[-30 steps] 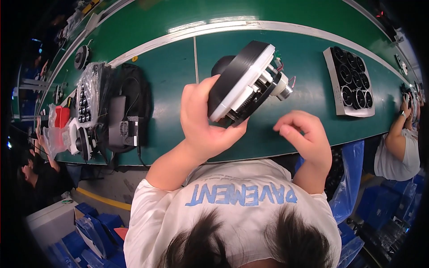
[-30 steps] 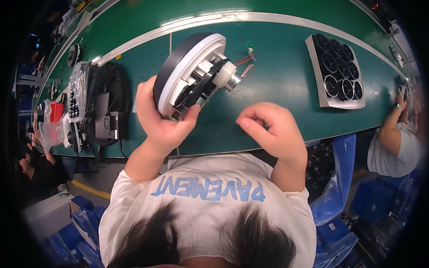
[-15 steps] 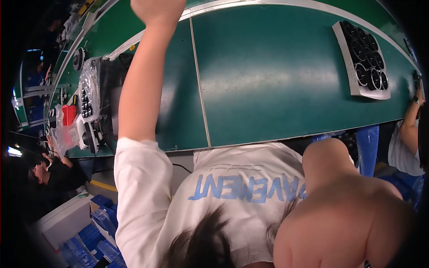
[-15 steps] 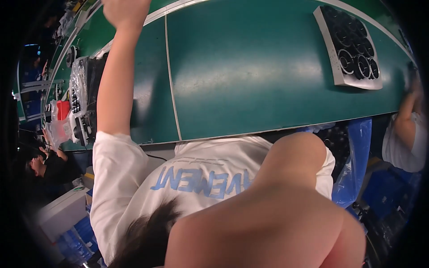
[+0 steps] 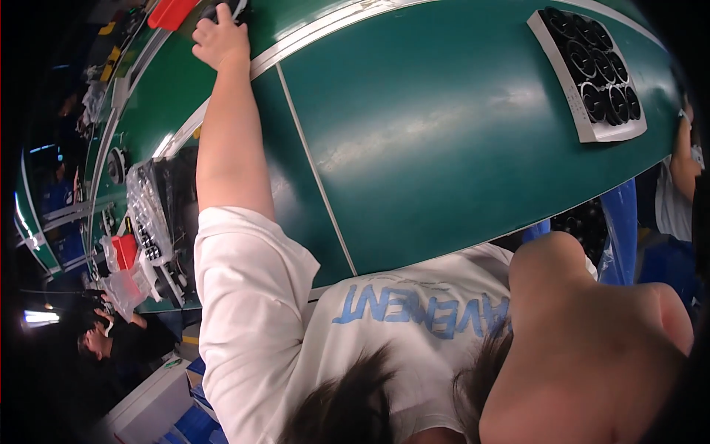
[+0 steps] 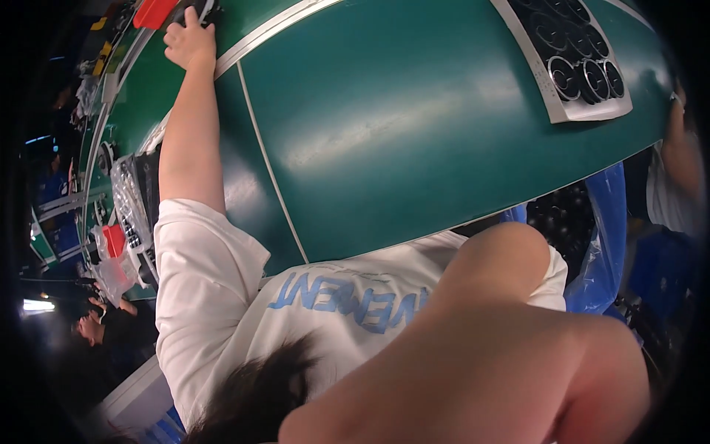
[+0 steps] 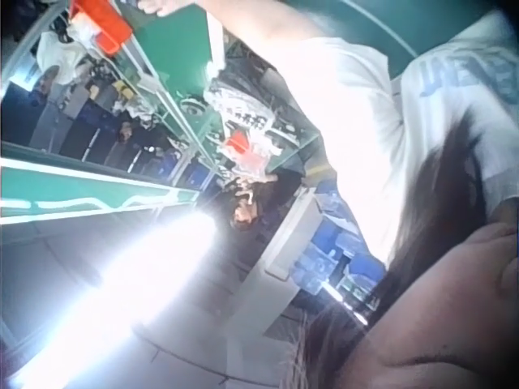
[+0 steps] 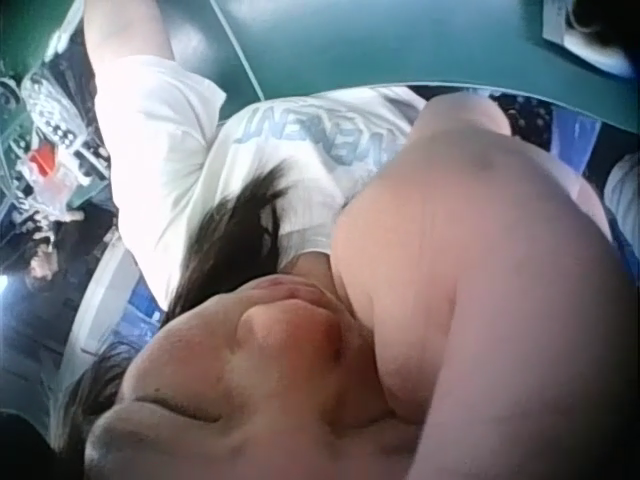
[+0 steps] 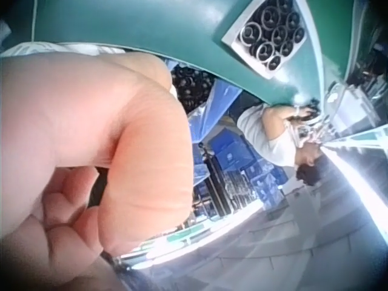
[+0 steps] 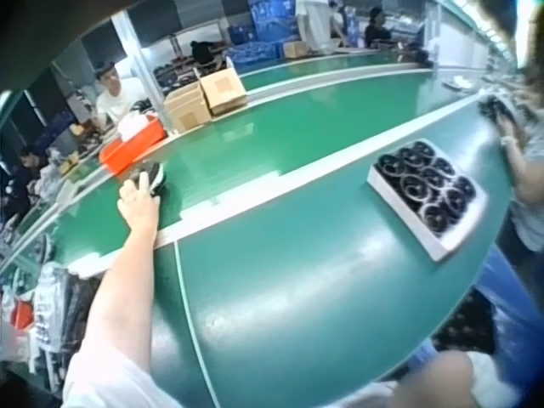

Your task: The person assembles an electronic component by integrating an LED ring and a motor assembly into a plastic housing, using tweezers to manipulate the wires and circuit board.

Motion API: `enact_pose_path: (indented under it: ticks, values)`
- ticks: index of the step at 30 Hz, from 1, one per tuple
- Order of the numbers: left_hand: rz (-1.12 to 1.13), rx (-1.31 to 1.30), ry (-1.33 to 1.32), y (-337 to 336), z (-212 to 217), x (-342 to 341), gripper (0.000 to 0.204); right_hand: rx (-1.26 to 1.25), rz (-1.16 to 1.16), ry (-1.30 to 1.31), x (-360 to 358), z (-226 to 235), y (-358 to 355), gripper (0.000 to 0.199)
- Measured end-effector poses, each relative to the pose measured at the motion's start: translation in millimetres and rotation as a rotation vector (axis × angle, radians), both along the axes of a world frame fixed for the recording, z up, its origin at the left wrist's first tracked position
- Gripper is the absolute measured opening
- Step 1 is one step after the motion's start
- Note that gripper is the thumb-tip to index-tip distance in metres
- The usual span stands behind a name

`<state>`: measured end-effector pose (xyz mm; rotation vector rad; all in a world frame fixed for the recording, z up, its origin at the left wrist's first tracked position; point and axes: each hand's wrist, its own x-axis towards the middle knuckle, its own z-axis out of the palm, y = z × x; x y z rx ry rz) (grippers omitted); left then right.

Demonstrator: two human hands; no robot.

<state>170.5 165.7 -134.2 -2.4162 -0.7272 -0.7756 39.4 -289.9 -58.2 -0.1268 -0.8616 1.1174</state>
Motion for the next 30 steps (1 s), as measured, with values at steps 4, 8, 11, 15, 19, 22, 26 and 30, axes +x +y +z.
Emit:
enact_pose_path:
  ticks: [4, 8, 11, 15, 19, 22, 26, 30]
  values:
    - [0.024, -0.1, -0.082, 11.8, -9.8, 2.5, 0.051, 0.033, 0.065, 0.034, -4.8, 4.9, 16.2, 0.02]
    - [-0.763, -1.24, -0.139, -6.3, 29.7, -31.0, 0.059, 0.088, 0.123, 0.047, 14.3, 3.6, 13.9, 0.02]
    - [-0.379, -0.809, -0.183, -36.0, 31.1, -29.3, 0.056, 0.153, 0.19, 0.04, 4.7, 13.8, 34.2, 0.02]
    - [-0.167, -0.353, -0.295, -43.1, -25.4, -6.8, 0.066, 0.201, 0.275, 0.014, -30.8, 25.5, 44.4, 0.02]
    - [-0.328, -0.515, -0.304, -84.4, -35.9, 7.6, 0.06, 0.08, 0.225, -0.21, -9.6, 32.6, 54.7, 0.017]
    - [-0.446, -0.398, -0.206, -89.7, -37.5, -6.2, 0.05, -0.539, 0.055, -0.927, 1.7, 18.6, 75.5, 0.018]
    - [-0.592, -0.353, -0.187, -112.4, -29.7, -5.8, 0.037, -0.675, -0.573, -1.507, 9.8, -46.6, 96.6, 0.014]
    - [-0.57, -0.459, -0.091, -109.1, -30.2, -18.3, 0.035, -0.668, -0.609, -1.558, 25.2, -71.3, 120.8, 0.012]
